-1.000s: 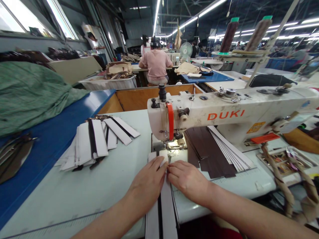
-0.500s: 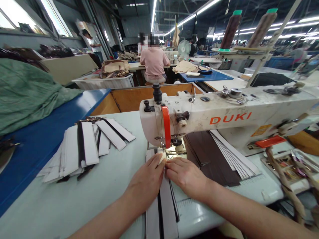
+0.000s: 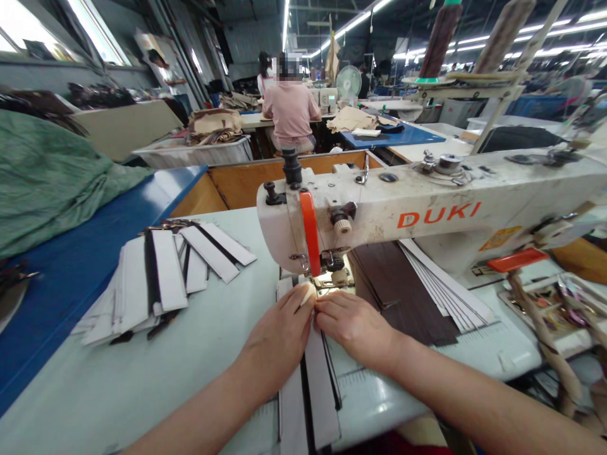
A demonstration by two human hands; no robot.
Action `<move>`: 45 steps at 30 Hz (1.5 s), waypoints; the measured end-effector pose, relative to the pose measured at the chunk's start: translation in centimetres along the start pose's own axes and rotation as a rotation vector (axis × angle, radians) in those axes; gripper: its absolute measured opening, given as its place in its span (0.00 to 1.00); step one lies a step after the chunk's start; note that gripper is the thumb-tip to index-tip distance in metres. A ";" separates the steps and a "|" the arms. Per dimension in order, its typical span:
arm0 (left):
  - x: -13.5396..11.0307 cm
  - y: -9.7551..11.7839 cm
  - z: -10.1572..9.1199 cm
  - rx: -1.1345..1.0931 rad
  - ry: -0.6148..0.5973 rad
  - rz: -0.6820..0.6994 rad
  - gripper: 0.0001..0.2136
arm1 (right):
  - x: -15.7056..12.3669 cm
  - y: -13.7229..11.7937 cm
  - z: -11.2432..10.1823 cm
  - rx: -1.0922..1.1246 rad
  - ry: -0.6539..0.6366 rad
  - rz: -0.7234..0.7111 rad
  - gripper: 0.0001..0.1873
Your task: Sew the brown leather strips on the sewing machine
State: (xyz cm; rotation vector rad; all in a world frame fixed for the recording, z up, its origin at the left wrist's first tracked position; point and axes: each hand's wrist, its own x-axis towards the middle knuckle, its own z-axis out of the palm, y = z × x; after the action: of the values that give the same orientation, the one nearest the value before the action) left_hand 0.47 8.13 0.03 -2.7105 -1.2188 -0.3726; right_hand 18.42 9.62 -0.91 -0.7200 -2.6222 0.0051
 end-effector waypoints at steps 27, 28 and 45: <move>-9.5 5.6 0.6 -0.121 0.303 0.253 0.16 | -8.2 -6.1 -2.4 0.309 0.088 0.081 0.12; -9.5 5.6 0.6 -0.119 0.297 0.259 0.16 | -8.2 -6.0 -2.5 0.311 0.085 0.080 0.12; -9.0 5.8 0.0 -0.107 0.313 0.280 0.16 | -8.2 -6.2 -2.7 0.344 0.113 0.065 0.13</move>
State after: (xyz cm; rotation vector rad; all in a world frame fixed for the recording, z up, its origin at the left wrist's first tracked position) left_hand -0.92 -2.16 -2.75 -2.7211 -0.7460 -0.8042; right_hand 22.81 0.02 -1.01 -0.6603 -2.4024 0.4111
